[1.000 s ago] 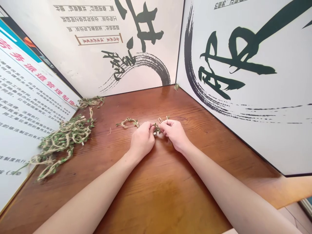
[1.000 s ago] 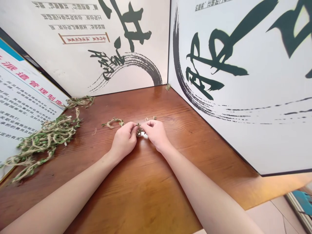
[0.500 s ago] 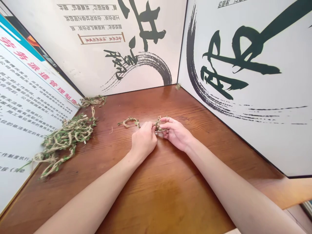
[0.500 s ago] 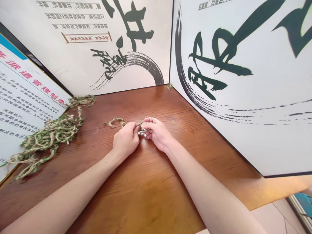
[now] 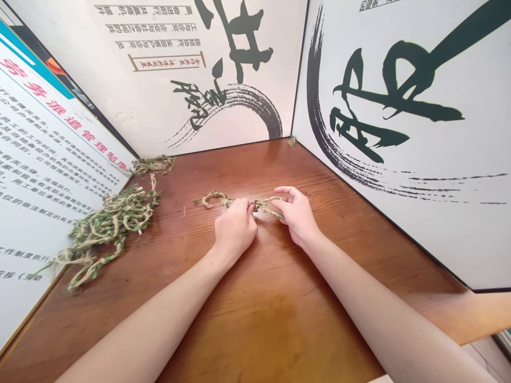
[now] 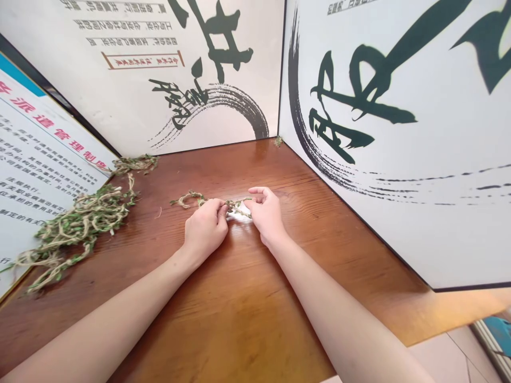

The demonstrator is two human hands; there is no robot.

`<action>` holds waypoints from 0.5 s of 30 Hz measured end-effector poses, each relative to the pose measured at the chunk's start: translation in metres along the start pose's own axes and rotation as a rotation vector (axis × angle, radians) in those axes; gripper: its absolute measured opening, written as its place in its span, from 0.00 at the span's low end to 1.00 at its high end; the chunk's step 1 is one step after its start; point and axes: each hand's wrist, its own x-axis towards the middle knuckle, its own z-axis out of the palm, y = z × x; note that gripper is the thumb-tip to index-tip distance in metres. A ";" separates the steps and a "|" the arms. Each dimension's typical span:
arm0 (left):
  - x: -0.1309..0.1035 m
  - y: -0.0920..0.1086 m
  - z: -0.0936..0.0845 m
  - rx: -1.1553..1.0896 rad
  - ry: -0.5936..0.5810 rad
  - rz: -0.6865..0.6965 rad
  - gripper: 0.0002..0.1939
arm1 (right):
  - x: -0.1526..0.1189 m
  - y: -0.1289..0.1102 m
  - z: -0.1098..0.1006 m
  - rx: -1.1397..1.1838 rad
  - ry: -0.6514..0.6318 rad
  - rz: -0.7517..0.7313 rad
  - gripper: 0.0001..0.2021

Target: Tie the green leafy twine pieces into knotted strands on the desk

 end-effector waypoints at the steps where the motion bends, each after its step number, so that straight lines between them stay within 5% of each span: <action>1: 0.000 0.000 0.000 -0.004 -0.002 -0.019 0.10 | 0.000 -0.003 -0.001 0.015 -0.016 0.025 0.10; 3: 0.001 -0.001 0.000 -0.024 -0.005 -0.051 0.10 | 0.000 -0.008 -0.003 0.070 -0.064 0.065 0.05; 10: 0.002 -0.003 0.001 -0.081 0.028 -0.056 0.10 | 0.002 -0.015 -0.004 0.369 -0.131 0.360 0.15; 13: 0.002 -0.003 0.001 -0.081 0.016 -0.060 0.10 | 0.006 -0.008 -0.004 0.284 0.040 0.097 0.04; 15: 0.002 -0.003 0.000 -0.084 0.006 -0.071 0.10 | 0.012 -0.001 -0.007 0.134 0.162 -0.203 0.08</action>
